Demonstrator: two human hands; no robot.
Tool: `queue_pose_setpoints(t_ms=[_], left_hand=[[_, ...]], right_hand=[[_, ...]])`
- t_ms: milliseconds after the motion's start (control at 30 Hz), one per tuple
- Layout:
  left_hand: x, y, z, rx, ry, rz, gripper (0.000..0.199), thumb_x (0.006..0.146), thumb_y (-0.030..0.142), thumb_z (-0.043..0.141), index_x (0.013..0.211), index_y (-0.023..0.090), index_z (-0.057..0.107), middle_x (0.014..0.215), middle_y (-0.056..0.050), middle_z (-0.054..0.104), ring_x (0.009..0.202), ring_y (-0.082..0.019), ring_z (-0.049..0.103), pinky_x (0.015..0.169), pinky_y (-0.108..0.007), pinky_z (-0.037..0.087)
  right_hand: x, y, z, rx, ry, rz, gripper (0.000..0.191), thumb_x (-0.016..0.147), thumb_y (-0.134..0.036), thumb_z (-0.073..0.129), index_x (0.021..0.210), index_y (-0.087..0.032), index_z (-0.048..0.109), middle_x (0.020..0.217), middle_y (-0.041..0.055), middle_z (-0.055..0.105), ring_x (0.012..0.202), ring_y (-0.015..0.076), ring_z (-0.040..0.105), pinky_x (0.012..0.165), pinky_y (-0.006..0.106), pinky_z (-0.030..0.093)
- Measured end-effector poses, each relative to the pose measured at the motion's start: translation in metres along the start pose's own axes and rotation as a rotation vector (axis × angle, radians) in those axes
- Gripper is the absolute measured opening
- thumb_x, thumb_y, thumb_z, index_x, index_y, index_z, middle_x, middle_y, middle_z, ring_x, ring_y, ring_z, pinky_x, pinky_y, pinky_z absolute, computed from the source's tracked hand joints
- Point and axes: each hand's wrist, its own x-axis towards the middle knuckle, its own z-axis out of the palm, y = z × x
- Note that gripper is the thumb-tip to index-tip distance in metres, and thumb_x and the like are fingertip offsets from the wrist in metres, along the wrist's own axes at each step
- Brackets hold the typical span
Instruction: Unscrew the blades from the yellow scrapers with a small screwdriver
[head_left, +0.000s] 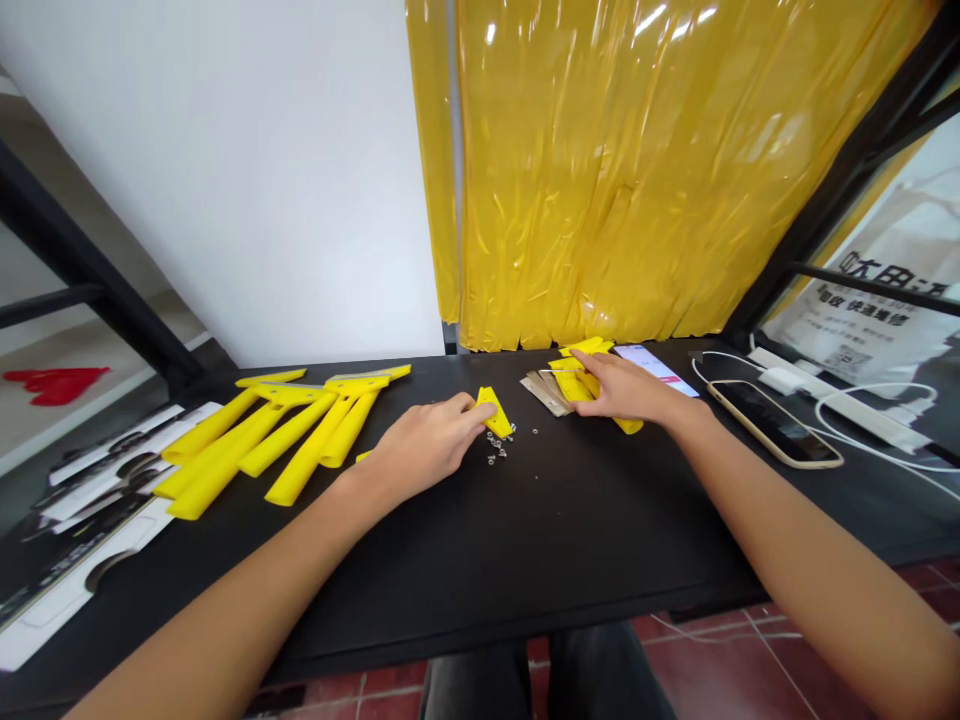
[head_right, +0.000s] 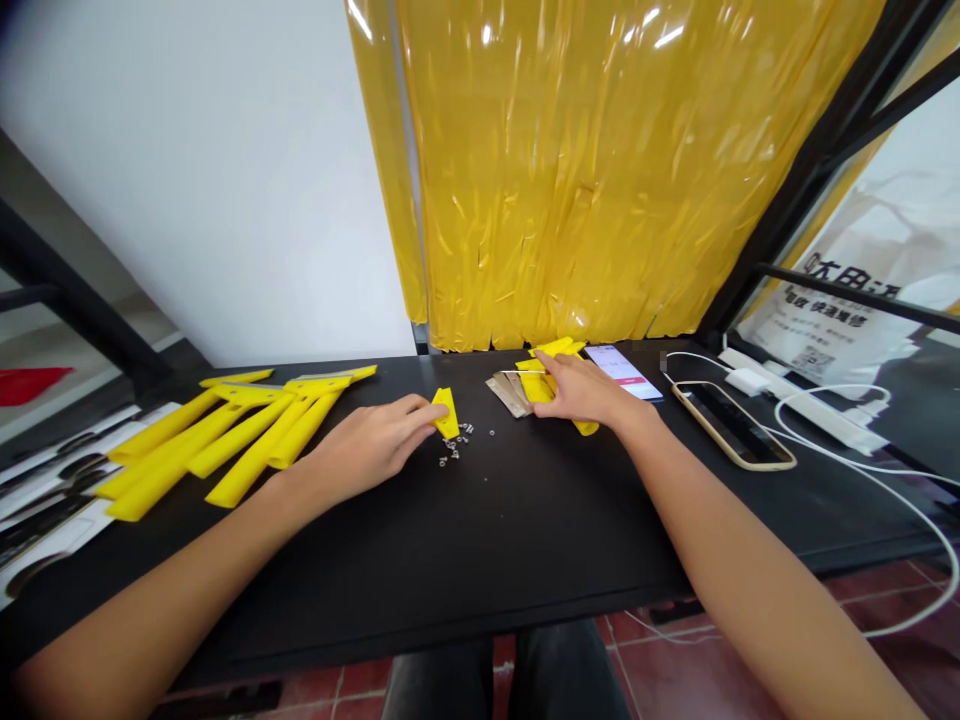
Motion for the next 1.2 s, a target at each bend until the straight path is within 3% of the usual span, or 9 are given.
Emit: queue_pose_setpoints(t_ms=[100,167,300,500,633,700,833,1000,1200], left_hand=[[0.003,0.003,-0.004,-0.251,0.161,-0.068,0.031,0.105,0.029,0.042,0.132,0.024,0.057,0.120,-0.010,0.066,0.102,-0.024,0.068,0.086,-0.039,0.056],[0.005,0.007,-0.009,-0.548,0.290,-0.148,0.035,0.105,0.033,0.042,0.139,0.025,0.050,0.124,-0.011,0.064,0.102,-0.022,0.067,0.087,-0.041,0.058],[0.009,0.019,-0.016,-1.136,0.354,-0.252,0.039,0.106,0.036,0.037,0.145,0.028,0.039,0.127,-0.011,0.060,0.101,-0.020,0.068,0.083,-0.042,0.062],[0.013,0.028,-0.006,-1.388,0.286,-0.353,0.029,0.106,0.031,0.034,0.130,0.023,0.048,0.140,-0.015,0.053,0.129,-0.028,0.057,0.092,-0.046,0.060],[0.015,-0.001,-0.002,-1.100,0.295,-0.550,0.045,0.104,0.044,0.040,0.143,0.023,0.036,0.128,-0.016,0.061,0.118,-0.027,0.064,0.092,-0.047,0.057],[0.011,-0.023,-0.006,-0.606,0.304,-0.644,0.054,0.097,0.047,0.051,0.142,0.019,0.040,0.125,-0.017,0.061,0.117,-0.030,0.062,0.097,-0.050,0.053],[-0.006,-0.060,-0.022,0.217,0.014,-0.701,0.047,0.096,0.045,0.045,0.125,0.011,0.059,0.124,-0.026,0.059,0.120,-0.046,0.057,0.095,-0.061,0.047],[-0.018,-0.079,-0.036,0.248,-0.358,-0.967,0.057,0.090,0.056,0.050,0.123,0.010,0.059,0.122,-0.028,0.064,0.112,-0.047,0.062,0.086,-0.055,0.051],[-0.018,-0.084,-0.035,0.215,-0.404,-0.960,0.058,0.087,0.053,0.056,0.125,0.010,0.055,0.120,-0.028,0.068,0.112,-0.045,0.065,0.084,-0.052,0.051]], right_hand=[[-0.004,-0.021,-0.010,0.253,0.193,0.033,0.064,0.086,-0.052,0.062,0.140,-0.018,0.058,0.097,0.0095,0.073,0.085,0.0253,0.067,0.077,0.035,0.049],[-0.009,-0.048,-0.014,0.497,0.245,-0.001,0.045,0.092,-0.056,0.055,0.113,-0.020,0.073,0.074,0.0030,0.066,0.064,0.0178,0.058,0.062,0.030,0.044],[-0.026,-0.108,-0.005,0.795,0.015,-0.190,0.038,0.091,-0.056,0.061,0.094,-0.021,0.077,0.061,-0.0029,0.056,0.054,0.0109,0.041,0.051,0.026,0.032],[-0.039,-0.144,0.004,0.716,-0.022,-0.176,0.034,0.086,-0.048,0.068,0.068,-0.019,0.062,0.057,-0.0052,0.049,0.052,0.0088,0.038,0.050,0.026,0.028],[-0.025,-0.105,-0.014,0.329,0.107,0.082,0.036,0.092,-0.048,0.053,0.071,-0.021,0.063,0.062,0.0032,0.060,0.056,0.0165,0.052,0.053,0.031,0.035],[-0.017,-0.073,-0.021,0.040,0.130,0.226,0.040,0.091,-0.051,0.050,0.073,-0.020,0.068,0.071,0.0111,0.068,0.066,0.0252,0.062,0.058,0.035,0.040],[-0.008,-0.020,-0.021,-0.225,-0.029,0.439,0.054,0.090,-0.058,0.046,0.083,-0.014,0.076,0.096,0.0238,0.073,0.090,0.0403,0.070,0.070,0.044,0.048],[-0.007,-0.001,-0.012,-0.256,-0.021,0.486,0.055,0.088,-0.060,0.049,0.098,-0.013,0.076,0.104,0.0243,0.074,0.097,0.0412,0.070,0.075,0.047,0.051],[-0.007,0.005,-0.012,-0.233,-0.020,0.532,0.053,0.086,-0.063,0.049,0.107,-0.018,0.070,0.106,0.0207,0.073,0.099,0.0409,0.070,0.076,0.048,0.050]])
